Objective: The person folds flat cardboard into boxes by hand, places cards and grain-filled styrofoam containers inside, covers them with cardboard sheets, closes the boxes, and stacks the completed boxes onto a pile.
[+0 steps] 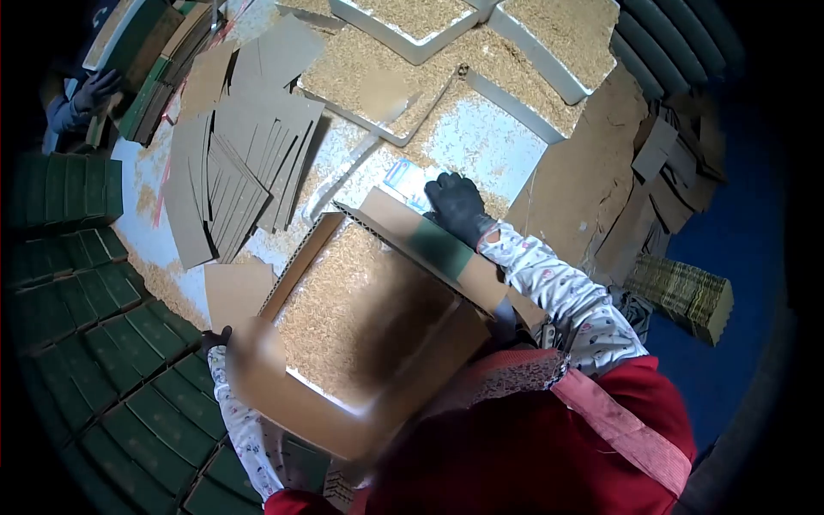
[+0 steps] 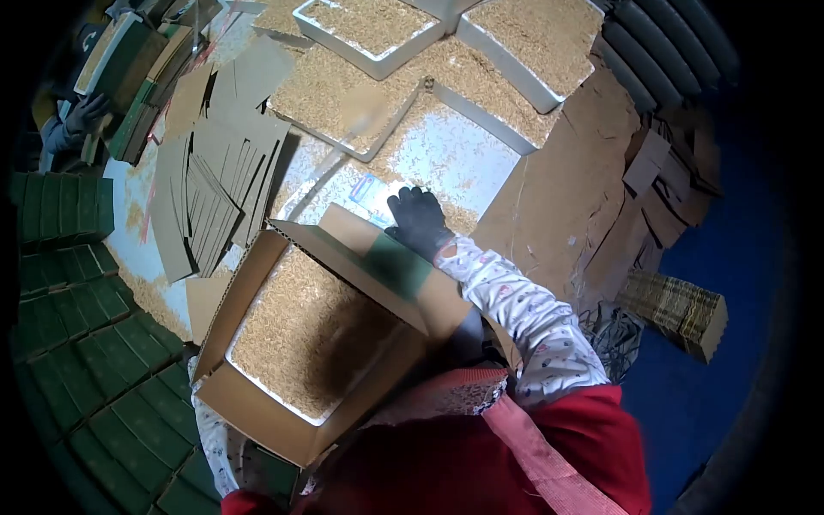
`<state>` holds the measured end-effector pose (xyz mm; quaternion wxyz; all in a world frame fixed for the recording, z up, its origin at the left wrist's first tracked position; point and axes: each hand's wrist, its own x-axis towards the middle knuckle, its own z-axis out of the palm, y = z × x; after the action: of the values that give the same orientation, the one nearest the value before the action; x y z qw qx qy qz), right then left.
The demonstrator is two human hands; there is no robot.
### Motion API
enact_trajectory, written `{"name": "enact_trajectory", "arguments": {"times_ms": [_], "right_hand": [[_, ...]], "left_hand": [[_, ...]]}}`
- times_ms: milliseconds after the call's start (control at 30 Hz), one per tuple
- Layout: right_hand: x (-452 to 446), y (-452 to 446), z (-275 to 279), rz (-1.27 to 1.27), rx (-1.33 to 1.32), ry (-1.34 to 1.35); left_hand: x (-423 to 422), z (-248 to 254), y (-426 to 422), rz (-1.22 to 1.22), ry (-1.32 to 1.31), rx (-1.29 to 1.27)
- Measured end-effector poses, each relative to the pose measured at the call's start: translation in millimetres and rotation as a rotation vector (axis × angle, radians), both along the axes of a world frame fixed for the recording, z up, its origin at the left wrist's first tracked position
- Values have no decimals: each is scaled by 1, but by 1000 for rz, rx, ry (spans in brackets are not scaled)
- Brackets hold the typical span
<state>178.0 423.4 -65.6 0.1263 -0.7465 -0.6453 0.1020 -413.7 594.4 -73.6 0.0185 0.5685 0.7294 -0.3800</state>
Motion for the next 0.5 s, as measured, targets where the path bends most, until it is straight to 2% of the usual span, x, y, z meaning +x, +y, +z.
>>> {"name": "enact_trajectory", "arguments": {"times_ms": [67,100,133,200,267,300,333,400,433,467,500], "right_hand": [[1,5,-10,28,-52,-15],[1,6,-5,29,-179,-9],[1,5,-3,34,-306,-7],[3,-1,-13,26,-304,35],[12,-9,-27,-8,-188,296],[20,-10,-30,51,-122,349],[23,-6,-40,0,-56,421],[27,5,-32,-81,-234,443],[28,2,-46,-96,-92,457],[24,7,-7,-166,-187,472],[29,11,-9,-105,-122,528]], "left_hand": [[-53,-8,-8,-19,-522,510],[-44,36,-10,-50,-753,522],[-27,74,-8,-202,-392,370],[-12,130,-36,199,-1023,530],[23,182,-73,32,-1005,785],[69,202,-98,-19,-861,1126],[86,225,-117,-269,-794,1132],[179,259,-163,-405,-818,1268],[192,264,-179,-722,-757,1110],[219,271,-193,-793,-865,798],[242,276,-209,-804,-976,468]]}}
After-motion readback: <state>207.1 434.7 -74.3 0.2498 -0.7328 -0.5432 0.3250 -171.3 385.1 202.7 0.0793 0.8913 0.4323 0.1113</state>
